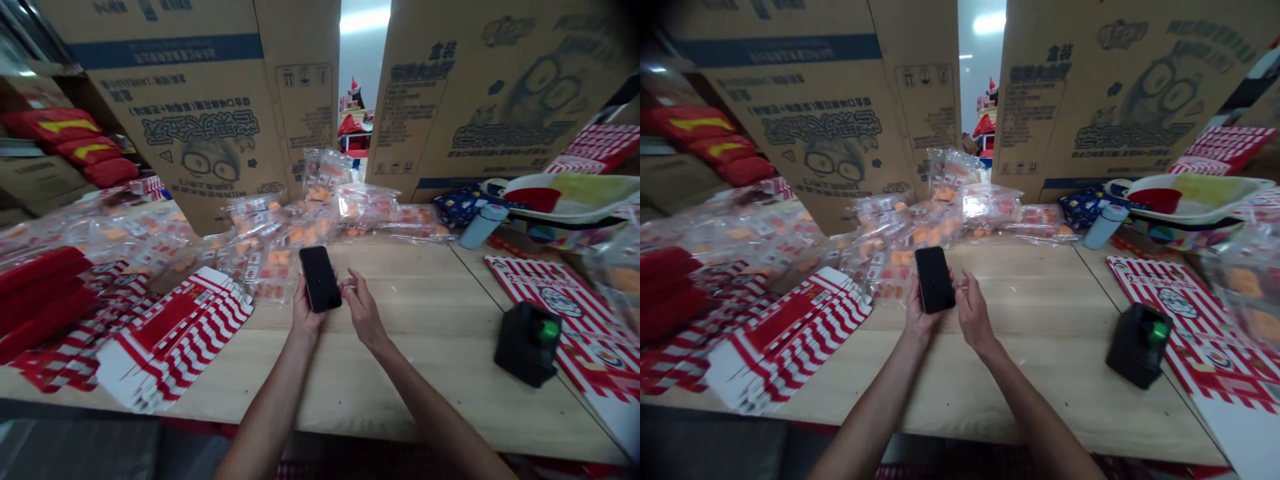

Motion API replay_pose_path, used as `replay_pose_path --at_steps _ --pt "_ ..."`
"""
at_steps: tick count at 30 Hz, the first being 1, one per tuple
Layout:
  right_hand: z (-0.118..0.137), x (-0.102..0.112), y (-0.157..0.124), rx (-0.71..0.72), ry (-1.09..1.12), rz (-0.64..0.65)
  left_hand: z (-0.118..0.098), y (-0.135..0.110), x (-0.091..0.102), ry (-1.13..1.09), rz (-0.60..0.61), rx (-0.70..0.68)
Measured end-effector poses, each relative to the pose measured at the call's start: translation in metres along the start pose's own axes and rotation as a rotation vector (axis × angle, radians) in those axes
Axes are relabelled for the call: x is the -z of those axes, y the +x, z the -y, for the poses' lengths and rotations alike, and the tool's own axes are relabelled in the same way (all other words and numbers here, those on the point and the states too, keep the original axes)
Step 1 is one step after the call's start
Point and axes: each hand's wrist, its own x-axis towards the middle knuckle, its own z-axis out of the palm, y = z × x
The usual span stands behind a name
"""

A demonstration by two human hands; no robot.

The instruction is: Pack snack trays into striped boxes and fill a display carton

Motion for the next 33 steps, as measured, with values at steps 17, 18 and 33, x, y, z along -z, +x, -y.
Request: replay_pose_path --at_steps 17,18,33 --pt "-0.053 -0.005 0.003 -0.091 0.116 -0.019 -0.003 0.022 0.022 0.042 -0.084 -0.082" --pt "-0.054 -0.005 0.004 -0.147 0.160 -0.003 -0.003 0.023 0.021 0.040 -0.078 -0.084" --pt "-0.053 -0.011 0.002 -0.327 0.379 0.138 0.004 0.027 0.026 0.097 -0.114 -0.043"
